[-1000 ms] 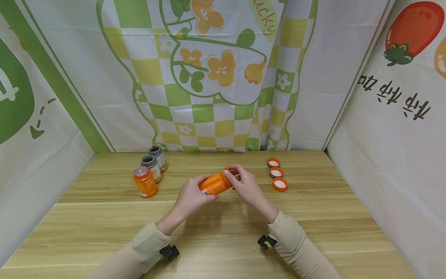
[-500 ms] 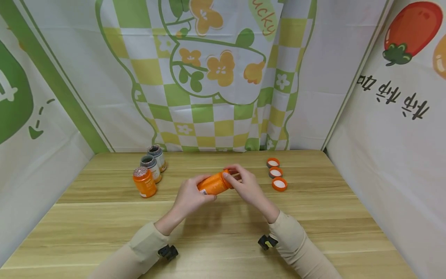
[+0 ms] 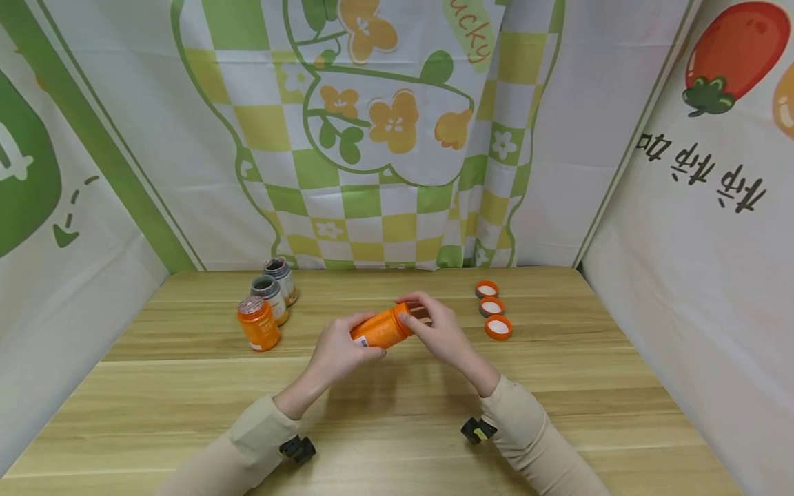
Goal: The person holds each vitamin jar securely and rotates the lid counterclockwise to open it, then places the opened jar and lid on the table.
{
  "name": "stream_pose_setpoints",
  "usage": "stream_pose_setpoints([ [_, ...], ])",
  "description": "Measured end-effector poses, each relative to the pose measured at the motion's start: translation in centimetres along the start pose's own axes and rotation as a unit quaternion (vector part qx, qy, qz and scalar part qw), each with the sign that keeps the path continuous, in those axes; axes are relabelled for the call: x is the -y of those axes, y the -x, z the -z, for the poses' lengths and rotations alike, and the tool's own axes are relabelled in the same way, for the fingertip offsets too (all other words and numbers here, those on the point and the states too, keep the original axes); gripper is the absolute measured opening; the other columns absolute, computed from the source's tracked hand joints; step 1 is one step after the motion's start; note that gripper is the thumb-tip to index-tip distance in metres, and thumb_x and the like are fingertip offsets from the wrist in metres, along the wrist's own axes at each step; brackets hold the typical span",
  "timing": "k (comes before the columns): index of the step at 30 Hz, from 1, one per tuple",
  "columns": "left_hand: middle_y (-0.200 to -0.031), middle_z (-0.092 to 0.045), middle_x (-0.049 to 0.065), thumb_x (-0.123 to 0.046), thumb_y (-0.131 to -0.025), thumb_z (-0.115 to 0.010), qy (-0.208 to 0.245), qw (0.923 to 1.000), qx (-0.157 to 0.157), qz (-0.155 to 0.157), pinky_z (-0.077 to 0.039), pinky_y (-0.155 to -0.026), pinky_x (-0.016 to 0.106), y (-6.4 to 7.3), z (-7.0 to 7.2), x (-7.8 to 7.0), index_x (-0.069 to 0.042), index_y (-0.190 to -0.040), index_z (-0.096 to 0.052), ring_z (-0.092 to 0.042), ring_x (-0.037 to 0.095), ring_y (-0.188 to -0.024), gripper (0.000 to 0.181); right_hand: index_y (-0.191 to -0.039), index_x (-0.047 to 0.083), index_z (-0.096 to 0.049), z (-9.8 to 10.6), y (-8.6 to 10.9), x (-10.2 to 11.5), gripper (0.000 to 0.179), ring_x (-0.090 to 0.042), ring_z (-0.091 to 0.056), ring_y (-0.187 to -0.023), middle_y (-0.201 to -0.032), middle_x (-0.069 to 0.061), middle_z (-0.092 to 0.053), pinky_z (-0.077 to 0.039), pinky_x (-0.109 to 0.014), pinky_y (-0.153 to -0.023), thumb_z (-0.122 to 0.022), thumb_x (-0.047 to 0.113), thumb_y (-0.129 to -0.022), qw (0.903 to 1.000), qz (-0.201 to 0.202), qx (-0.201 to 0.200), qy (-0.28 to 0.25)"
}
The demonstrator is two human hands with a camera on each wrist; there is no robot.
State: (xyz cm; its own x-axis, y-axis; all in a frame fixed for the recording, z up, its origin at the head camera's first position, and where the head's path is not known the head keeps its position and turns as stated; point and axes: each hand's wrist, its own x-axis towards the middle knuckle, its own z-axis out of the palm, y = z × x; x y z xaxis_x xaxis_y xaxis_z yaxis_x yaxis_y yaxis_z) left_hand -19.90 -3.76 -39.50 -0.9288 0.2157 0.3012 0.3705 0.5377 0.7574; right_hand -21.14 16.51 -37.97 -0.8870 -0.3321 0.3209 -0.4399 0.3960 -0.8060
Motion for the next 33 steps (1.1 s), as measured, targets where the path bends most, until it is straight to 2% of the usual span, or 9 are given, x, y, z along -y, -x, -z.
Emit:
stream_pose_setpoints([
  [3, -0.090, -0.069, 0.000, -0.021, -0.064, -0.080, 0.002, 1.0000, 0.003, 0.001, -0.045, -0.063, 0.030, -0.1, 0.0, 0.0, -0.016, -0.109, -0.068, -0.055, 0.013, -0.071, 0.047, -0.121, 0.007, -0.058, 0.2, 0.3, 1.0, 0.028, -0.034, -0.060, -0.106, -0.121, -0.014, -0.062, -0.053, -0.029, -0.077, -0.056, 0.015, -0.094, 0.9999, 0.012, 0.004, -0.010],
  [8, -0.089, -0.068, 0.001, -0.022, -0.065, -0.079, 0.006, 0.9999, 0.008, 0.003, -0.045, -0.062, 0.030, -0.1, -0.1, 0.1, -0.015, -0.109, -0.068, -0.055, 0.013, -0.070, 0.046, -0.120, 0.006, -0.057, 0.3, 0.4, 0.9, 0.028, -0.036, -0.056, -0.113, -0.123, -0.017, -0.060, -0.053, -0.030, -0.080, -0.055, 0.007, -0.092, 0.9989, 0.027, 0.017, -0.034],
  [10, -0.089, -0.068, 0.001, -0.022, -0.065, -0.079, 0.008, 0.9999, 0.009, 0.005, -0.045, -0.062, 0.030, -0.1, -0.1, 0.1, -0.015, -0.109, -0.068, -0.055, 0.014, -0.070, 0.046, -0.120, 0.009, -0.057, 0.3, 0.2, -0.1, 0.028, -0.035, -0.056, -0.114, -0.124, -0.015, -0.059, -0.053, -0.029, -0.079, -0.055, 0.007, -0.092, 0.9983, 0.034, 0.020, -0.043],
  [15, -0.089, -0.068, 0.000, -0.024, -0.065, -0.078, 0.011, 0.9998, 0.013, 0.008, -0.045, -0.062, 0.030, -0.1, -0.1, 0.0, -0.016, -0.108, -0.068, -0.055, 0.014, -0.070, 0.045, -0.118, 0.008, -0.056, 0.4, 0.2, 0.0, 0.031, -0.032, -0.055, -0.114, -0.124, -0.017, -0.058, -0.053, -0.031, -0.080, -0.054, 0.001, -0.088, 0.9968, 0.040, 0.025, -0.065],
  [25, -0.090, -0.068, 0.002, -0.026, -0.065, -0.076, 0.025, 0.9994, 0.021, 0.011, -0.045, -0.061, 0.030, 0.1, -0.1, 0.0, -0.014, -0.109, -0.068, -0.055, 0.015, -0.070, 0.046, -0.113, 0.001, -0.056, 0.4, 0.3, -0.2, 0.030, -0.027, -0.054, -0.113, -0.123, -0.026, -0.054, -0.053, -0.030, -0.085, -0.054, -0.009, -0.084, 0.9891, 0.084, 0.037, -0.115],
  [33, -0.087, -0.068, 0.001, -0.027, -0.066, -0.076, 0.041, 0.9987, 0.028, 0.013, -0.046, -0.060, 0.030, 0.0, -0.1, 0.1, -0.014, -0.106, -0.068, -0.055, 0.015, -0.069, 0.043, -0.108, 0.000, -0.057, 0.3, 0.4, -0.6, 0.026, -0.031, -0.053, -0.118, -0.122, -0.020, -0.056, -0.052, -0.033, -0.087, -0.054, -0.010, -0.084, 0.9854, 0.109, 0.038, -0.125],
])
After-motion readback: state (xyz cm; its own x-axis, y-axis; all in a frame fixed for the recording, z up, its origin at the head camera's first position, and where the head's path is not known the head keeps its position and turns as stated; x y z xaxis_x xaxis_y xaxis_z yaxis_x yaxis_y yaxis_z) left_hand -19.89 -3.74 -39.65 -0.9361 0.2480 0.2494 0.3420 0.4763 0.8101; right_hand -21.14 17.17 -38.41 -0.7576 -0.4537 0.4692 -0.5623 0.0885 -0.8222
